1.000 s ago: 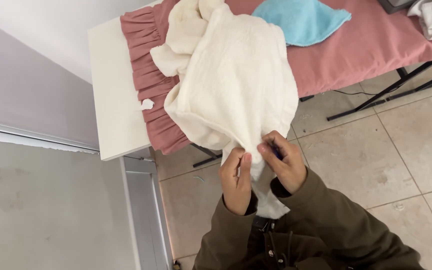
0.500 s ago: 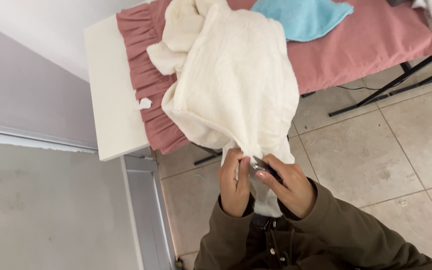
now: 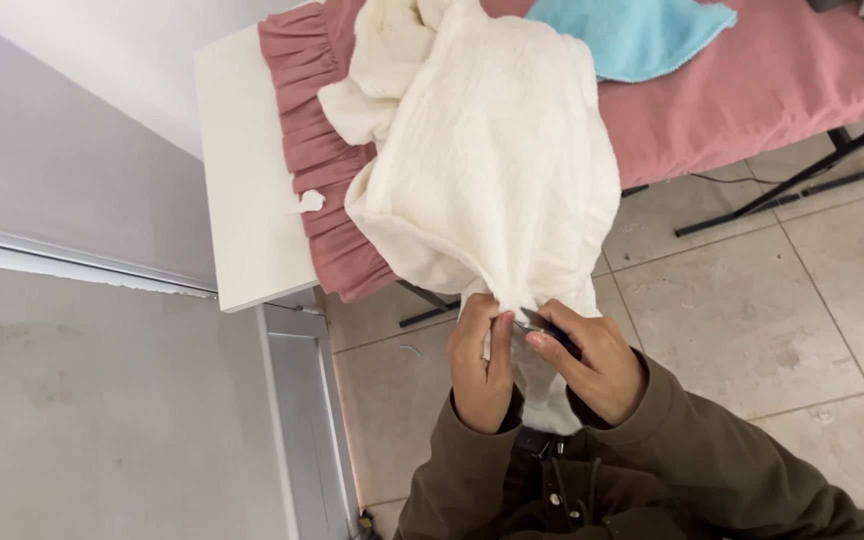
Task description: The person uses a pair of scissors to trim loose threads and small fabric pieces from the edge of a white cloth. The person holds the cloth with one hand while carefully cutting with the other, occasionally adjusting the fabric's position to reach different areas.
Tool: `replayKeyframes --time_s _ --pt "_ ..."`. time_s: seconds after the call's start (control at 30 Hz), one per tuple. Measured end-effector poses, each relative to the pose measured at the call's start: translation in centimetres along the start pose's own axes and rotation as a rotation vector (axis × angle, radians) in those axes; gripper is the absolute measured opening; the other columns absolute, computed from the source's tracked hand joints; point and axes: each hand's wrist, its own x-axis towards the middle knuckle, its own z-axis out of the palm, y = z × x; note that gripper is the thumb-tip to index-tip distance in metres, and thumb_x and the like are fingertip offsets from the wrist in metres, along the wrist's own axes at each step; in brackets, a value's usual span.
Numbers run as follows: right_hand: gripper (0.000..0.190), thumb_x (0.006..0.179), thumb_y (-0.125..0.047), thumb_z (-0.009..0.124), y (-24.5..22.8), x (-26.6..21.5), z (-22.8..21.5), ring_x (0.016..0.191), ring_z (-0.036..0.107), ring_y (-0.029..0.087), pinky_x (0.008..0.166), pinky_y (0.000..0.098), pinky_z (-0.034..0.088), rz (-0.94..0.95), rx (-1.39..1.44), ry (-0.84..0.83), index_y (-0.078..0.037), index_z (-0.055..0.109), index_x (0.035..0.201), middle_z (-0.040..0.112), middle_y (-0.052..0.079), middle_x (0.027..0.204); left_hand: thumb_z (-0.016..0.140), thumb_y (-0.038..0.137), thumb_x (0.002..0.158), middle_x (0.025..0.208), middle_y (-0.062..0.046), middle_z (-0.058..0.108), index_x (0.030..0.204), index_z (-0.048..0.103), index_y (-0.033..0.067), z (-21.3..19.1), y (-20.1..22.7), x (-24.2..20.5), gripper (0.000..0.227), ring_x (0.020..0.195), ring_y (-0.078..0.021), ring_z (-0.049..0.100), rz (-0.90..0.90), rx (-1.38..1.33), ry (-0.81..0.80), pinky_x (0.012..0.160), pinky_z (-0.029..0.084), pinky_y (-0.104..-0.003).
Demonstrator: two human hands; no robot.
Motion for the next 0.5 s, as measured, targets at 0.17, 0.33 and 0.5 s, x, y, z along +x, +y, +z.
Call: replayKeyframes --time_s 0.17,0.33,0.5 --pt "0.028 0.099 -0.029 0.059 0.2 0.0 0.1 0.048 0.046 0.017 0.049 0.0340 0.040 0.003 0.014 0.006 -0.002 0.062 0.097 0.052 0.010 0.058 0.054 0.000 0.104 0.096 -0.012 0.061 0.103 0.060 -0.0025 0.3 -0.4 -0.2 0.007 0.083 -0.0236 0.059 0.013 0.030 0.001 0.075 0.047 -0.033" --pt "0.028 0.098 -0.030 0.059 0.0 0.4 -0.1 0.047 0.045 0.015 0.047 0.0329 0.039 0.020 0.012 -0.003 -0.002 0.061 0.095 0.051 0.009 0.056 0.056 -0.003 0.100 0.096 -0.011 0.061 0.100 0.061 -0.0023 0.2 0.1 -0.2 0.005 0.081 -0.0225 0.059 0.045 0.119 0.017 0.070 0.046 -0.033" --pt "0.033 0.104 -0.029 0.055 1.3 0.6 0.0 0.056 0.041 0.010 0.050 0.0291 0.039 -0.002 0.194 -0.039 -0.002 0.059 0.085 0.049 0.003 0.060 0.058 -0.004 0.098 0.092 -0.010 0.059 0.097 0.062 -0.0020 -0.1 0.4 0.0 0.004 0.072 -0.0193 0.054 0.058 0.111 -0.021 0.062 0.042 -0.030"
